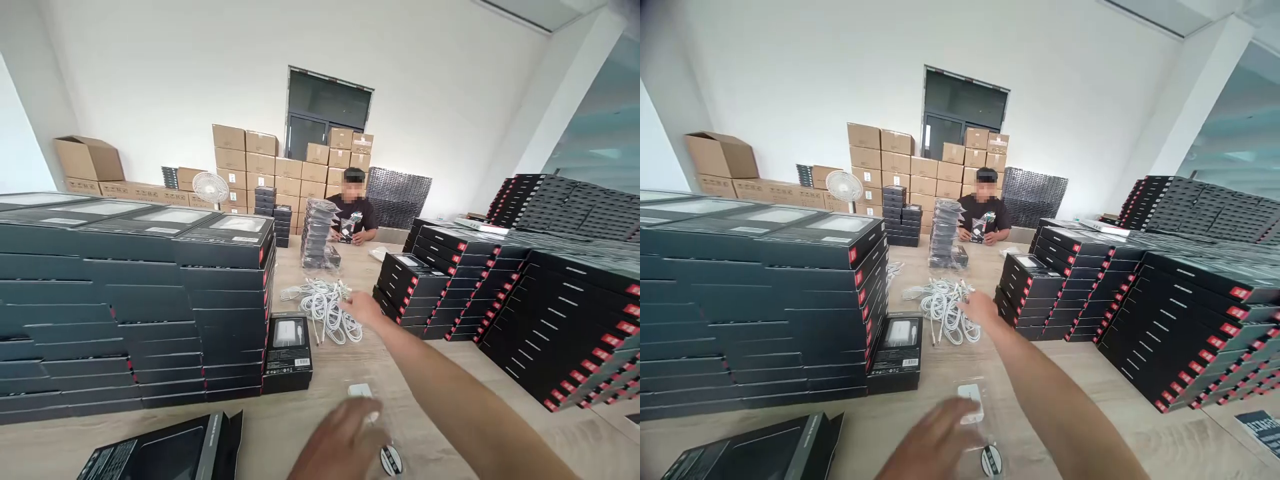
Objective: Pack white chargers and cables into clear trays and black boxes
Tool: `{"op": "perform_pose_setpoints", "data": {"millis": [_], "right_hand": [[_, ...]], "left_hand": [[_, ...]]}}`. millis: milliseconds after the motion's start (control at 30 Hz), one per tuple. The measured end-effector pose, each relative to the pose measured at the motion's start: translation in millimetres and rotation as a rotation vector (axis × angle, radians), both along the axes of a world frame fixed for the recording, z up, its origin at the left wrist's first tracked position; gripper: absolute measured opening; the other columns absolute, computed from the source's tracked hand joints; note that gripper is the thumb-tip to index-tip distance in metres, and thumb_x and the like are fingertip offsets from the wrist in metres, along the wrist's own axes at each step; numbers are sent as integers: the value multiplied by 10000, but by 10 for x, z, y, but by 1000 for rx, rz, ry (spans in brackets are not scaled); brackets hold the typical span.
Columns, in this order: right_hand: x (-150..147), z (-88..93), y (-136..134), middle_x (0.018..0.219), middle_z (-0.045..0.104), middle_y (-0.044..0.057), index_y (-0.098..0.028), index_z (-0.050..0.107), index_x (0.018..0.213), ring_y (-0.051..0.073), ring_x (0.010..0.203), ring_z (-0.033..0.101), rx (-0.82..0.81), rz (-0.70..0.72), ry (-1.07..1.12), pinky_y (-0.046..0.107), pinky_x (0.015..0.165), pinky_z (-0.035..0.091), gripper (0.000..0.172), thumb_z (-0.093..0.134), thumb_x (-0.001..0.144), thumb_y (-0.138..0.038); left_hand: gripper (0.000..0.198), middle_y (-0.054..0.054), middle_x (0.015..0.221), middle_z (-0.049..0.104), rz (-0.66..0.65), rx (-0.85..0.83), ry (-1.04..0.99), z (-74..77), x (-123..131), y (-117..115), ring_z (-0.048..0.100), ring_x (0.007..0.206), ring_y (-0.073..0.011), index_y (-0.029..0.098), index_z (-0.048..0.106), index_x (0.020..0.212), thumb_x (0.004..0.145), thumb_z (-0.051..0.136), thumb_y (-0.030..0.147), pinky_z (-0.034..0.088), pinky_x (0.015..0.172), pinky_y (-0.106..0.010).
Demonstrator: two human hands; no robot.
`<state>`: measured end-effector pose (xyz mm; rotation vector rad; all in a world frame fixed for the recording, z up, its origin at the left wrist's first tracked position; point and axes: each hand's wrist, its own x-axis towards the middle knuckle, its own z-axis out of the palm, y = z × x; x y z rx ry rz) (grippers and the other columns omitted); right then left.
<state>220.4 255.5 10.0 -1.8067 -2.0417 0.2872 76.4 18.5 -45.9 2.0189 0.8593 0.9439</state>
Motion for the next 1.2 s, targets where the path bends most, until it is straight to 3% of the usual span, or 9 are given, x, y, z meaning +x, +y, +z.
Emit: {"op": "perform_pose_setpoints", "data": {"millis": [67,133,267,400,500,600,767,1000,1200], "right_hand": [[-25,-136,-101,815,744,97,-170,714,729,255,840,682,9,-29,66,288,683,434,179,687,791,-336],[-51,-193,-150,791,737,80,-177,692,705,241,811,675,39,-56,157,280,664,428,107,677,759,-268],[41,-153,-290,730,702,56,-189,616,699,205,726,650,133,-61,410,265,623,440,104,606,764,-269],[245,-240,-711,646,653,14,-216,526,739,159,561,598,155,25,691,241,496,419,215,544,825,-413],[304,-365,-1075,559,595,-31,-224,503,712,118,450,512,85,186,1010,222,427,377,324,666,775,-496],[265,-383,-1277,516,575,-53,-206,541,691,92,430,493,-29,405,1321,203,426,385,360,823,691,-431],[236,-265,-1331,674,656,-56,-212,651,970,82,479,559,-229,476,1563,185,445,416,460,914,608,-321],[371,-272,-1341,608,630,-34,-159,715,860,57,464,505,-399,579,1526,167,443,400,323,868,690,-386],[387,-293,-1315,627,599,-71,-211,662,948,57,428,498,-180,513,1458,172,415,382,361,852,706,-399]], "left_hand": [[382,-91,1204,668,166,108,-9,196,99,154,624,1081,-278,279,643,1122,768,616,139,462,949,-382],[240,-57,981,661,353,105,-75,261,161,244,618,829,-205,247,613,1004,800,551,138,469,775,-318],[72,1,820,571,488,-97,-254,117,152,293,515,658,-151,231,566,916,848,549,247,414,619,-264],[315,-16,973,597,522,-289,-419,15,107,347,548,653,-126,225,545,1091,839,622,398,453,644,-270],[467,-41,1022,618,471,-391,-493,29,131,400,557,603,-109,220,528,1140,810,664,521,419,512,-238],[456,-1,792,612,311,-460,-539,80,170,417,519,520,-103,204,574,1031,794,678,580,305,373,-194],[336,6,868,632,201,-599,-862,195,209,365,581,665,-88,207,639,916,744,806,443,369,419,-145],[298,-74,1008,705,95,-789,-900,165,232,341,652,846,-155,178,725,821,667,882,379,436,471,-153],[294,-95,1164,693,111,-861,-840,222,164,355,706,947,-212,191,688,1004,775,799,338,492,470,-172]]}}
